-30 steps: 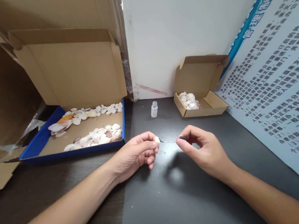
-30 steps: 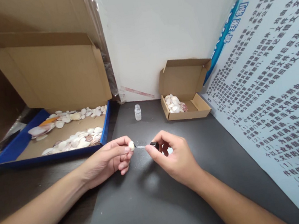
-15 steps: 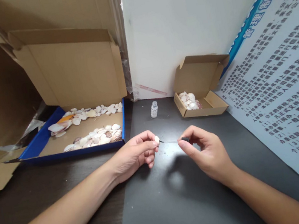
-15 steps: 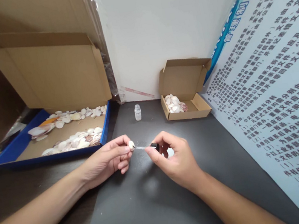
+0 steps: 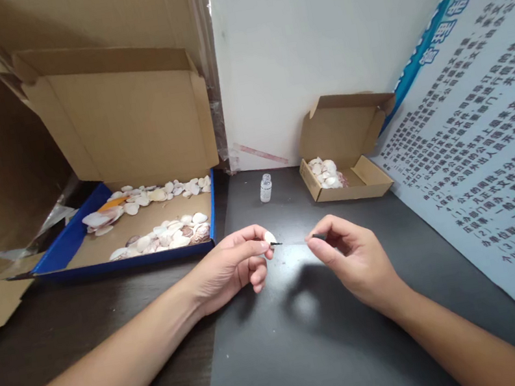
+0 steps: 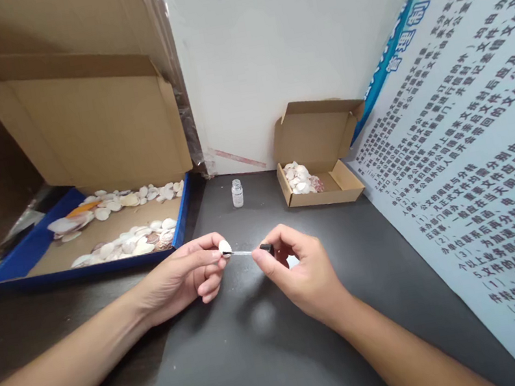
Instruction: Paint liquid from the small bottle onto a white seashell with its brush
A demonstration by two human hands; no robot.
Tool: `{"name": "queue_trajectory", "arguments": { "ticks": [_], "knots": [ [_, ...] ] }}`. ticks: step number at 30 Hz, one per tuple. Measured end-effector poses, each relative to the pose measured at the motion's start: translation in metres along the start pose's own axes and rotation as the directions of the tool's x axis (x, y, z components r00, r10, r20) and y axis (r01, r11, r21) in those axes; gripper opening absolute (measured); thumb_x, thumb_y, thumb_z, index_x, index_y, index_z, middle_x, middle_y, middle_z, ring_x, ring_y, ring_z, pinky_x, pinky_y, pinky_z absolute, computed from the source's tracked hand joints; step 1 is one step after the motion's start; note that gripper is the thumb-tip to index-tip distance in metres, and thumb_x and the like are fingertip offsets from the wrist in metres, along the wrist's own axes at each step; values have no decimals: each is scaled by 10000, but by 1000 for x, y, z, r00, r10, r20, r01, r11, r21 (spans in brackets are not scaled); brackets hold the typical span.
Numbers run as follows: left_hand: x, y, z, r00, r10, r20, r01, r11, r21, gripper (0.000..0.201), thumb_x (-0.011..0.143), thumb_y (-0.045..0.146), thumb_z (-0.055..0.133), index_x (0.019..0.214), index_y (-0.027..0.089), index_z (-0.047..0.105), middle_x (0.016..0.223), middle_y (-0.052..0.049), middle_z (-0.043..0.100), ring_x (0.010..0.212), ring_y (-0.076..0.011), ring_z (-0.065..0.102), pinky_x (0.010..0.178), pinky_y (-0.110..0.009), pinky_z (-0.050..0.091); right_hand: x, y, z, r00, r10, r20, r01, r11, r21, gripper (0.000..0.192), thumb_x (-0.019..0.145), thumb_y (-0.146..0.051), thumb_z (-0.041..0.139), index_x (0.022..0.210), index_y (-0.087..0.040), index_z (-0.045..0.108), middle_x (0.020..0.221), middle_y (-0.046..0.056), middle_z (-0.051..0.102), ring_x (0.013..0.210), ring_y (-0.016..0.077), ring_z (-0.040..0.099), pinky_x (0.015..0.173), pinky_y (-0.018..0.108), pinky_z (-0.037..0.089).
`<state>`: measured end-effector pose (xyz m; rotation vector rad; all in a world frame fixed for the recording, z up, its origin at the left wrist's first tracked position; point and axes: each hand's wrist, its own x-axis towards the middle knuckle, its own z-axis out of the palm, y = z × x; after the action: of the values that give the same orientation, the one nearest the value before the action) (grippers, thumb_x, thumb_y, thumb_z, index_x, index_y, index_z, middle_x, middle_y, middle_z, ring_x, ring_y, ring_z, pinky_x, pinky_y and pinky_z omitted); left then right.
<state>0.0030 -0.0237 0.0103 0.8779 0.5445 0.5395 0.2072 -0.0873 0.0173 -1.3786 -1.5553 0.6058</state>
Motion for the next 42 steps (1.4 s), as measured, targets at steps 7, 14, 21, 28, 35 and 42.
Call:
{"name": "queue_trajectory", "arguments": {
  "ticks": [7,14,21,28,35,42],
  "knots": [
    [-1,-1,3,999,47,-22,-47,999,21,174,807,228,740,834,173,577,615,63,483,482,-40,408,480,-179,339,-1,-1,1,999,22,-33,-24,998,-60,246,838,-349,638,674,-213,515,589,-44,480,548,121,452,547,257,380],
    [0,-3,4,996,57,-74,-50,994,95,259,755,285,797,779,171,566,586,76,428,510,-48,330,505,-196,259,-4,-3,-1,997,-57,-52,56,998,-11,202,845,-302,635,687,-211,549,586,-45,510,543,116,472,548,250,379],
    [0,-3,2,997,64,-53,-60,996,73,267,766,294,798,797,174,562,599,82,432,514,-43,308,525,-204,233,-1,-2,0,998,2,-66,-6,998,-62,236,839,-332,646,674,-211,530,587,-44,494,543,118,460,542,252,382],
    [3,-5,3,991,104,-85,-91,985,145,265,763,313,799,779,178,571,595,83,432,503,-46,315,507,-219,230,-6,-2,-1,999,-25,-27,25,999,23,204,847,-299,632,688,-208,545,595,-47,508,544,109,456,532,246,355],
    [4,-6,-1,990,110,-87,-89,972,217,267,763,344,797,773,176,590,597,84,413,507,-49,306,495,-227,218,-7,-2,-1,1000,-5,-19,6,999,50,204,845,-296,636,686,-207,545,592,-51,498,546,106,443,525,247,335],
    [4,-7,-1,990,119,-79,-88,945,315,266,781,366,771,763,171,590,589,82,411,506,-54,299,486,-233,191,-5,-2,0,1000,8,-10,-7,999,40,210,846,-308,639,687,-206,546,591,-51,491,543,106,431,528,252,330]
  ]
}}
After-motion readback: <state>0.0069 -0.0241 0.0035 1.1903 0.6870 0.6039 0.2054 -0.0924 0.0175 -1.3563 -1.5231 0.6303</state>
